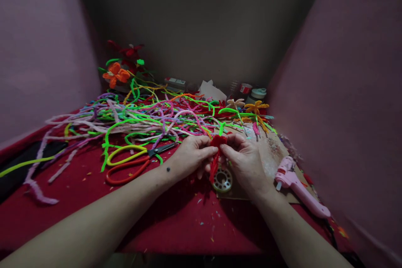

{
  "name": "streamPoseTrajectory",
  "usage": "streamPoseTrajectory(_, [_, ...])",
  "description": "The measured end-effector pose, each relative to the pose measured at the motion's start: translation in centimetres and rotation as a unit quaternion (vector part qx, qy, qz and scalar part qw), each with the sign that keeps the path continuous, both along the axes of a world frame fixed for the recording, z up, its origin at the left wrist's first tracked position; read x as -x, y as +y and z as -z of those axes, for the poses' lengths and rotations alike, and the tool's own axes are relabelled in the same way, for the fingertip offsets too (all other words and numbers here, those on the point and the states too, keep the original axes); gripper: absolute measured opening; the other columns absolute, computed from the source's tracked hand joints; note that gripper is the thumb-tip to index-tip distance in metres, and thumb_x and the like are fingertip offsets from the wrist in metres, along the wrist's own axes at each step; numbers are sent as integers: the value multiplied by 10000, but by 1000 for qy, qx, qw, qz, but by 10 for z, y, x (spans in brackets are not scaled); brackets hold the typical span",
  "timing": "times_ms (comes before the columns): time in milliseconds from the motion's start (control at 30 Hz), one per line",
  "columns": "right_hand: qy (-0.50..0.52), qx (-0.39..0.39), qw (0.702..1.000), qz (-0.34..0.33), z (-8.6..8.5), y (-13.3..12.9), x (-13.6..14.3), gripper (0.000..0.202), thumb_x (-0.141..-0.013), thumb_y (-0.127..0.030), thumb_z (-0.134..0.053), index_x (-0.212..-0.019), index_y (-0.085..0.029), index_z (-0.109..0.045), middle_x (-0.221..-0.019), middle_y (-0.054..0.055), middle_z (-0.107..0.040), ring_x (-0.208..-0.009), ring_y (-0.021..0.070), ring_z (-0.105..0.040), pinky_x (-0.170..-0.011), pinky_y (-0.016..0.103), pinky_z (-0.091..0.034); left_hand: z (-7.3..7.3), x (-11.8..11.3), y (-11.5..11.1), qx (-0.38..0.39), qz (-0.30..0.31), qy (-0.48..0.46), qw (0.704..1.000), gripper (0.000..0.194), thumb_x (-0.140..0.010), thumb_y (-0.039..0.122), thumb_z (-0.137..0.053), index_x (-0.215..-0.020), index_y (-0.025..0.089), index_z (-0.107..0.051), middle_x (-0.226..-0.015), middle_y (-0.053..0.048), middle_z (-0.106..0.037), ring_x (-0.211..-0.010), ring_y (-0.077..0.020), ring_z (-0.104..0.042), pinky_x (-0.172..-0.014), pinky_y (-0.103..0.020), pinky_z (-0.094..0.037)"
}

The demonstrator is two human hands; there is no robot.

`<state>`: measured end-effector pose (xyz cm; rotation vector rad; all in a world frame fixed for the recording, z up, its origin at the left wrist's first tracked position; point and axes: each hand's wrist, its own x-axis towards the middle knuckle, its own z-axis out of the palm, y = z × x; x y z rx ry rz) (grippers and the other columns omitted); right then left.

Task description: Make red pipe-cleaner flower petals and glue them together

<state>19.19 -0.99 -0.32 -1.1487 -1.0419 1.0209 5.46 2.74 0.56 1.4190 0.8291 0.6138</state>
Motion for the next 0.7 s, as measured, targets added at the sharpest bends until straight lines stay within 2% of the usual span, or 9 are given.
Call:
streamPoseTrajectory(167, [73, 16, 996, -55, 2, 0, -4, 176, -653, -247, -689, -795, -162, -627, -651, -18, -616, -502, 89, -532, -489, 215, -444, 1, -1, 1, 35, -9, -51, 998, 125, -780, 253, -541, -745, 134, -525, -449, 56, -526, -302, -52, -446, -289, -144, -370])
streamPoseTrajectory(267, [97, 28, 994, -49, 4, 0, -5, 229, -628, -255, -717, -795, -151, -599, -619, -18, -609, -482, 91, -540, -458, 209, -442, 1, -2, 3, 33, -16, -76, 996, 135, -766, 256, -564, -757, 127, -525, -465, 44, -542, -328, -61, -474, -307, -155, -396])
streamPoseTrajectory(400, [124, 31, 991, -30, 6, -1, -2, 358, -579, -250, -749, -824, -189, -496, -604, -57, -589, -446, 113, -567, -387, 214, -448, 2, -2, 4, 25, -9, -90, 996, 139, -761, 252, -569, -773, 116, -539, -505, 21, -576, -361, -72, -510, -329, -168, -419])
streamPoseTrajectory(467, [122, 35, 991, -31, 7, -1, -1, 376, -589, -265, -745, -836, -203, -467, -564, -73, -578, -407, 115, -556, -350, 206, -430, 3, -2, 4, 23, -12, -95, 995, 131, -762, 243, -567, -795, 118, -546, -526, 17, -590, -376, -74, -522, -336, -167, -424])
streamPoseTrajectory(600, [70, 46, 995, -46, 8, -2, -1, 281, -661, -319, -695, -802, -192, -488, -459, -71, -557, -329, 93, -490, -305, 171, -351, 3, -3, 3, 19, -3, -101, 995, 127, -775, 232, -549, -842, 124, -542, -540, 15, -596, -419, -83, -545, -369, -173, -440])
streamPoseTrajectory(700, [54, 52, 996, -41, 7, -3, 0, 260, -657, -321, -692, -754, -190, -489, -420, -76, -533, -304, 83, -454, -293, 162, -302, 2, -3, 2, 13, -2, -95, 995, 115, -786, 230, -531, -831, 124, -523, -525, 21, -576, -417, -82, -535, -379, -176, -437])
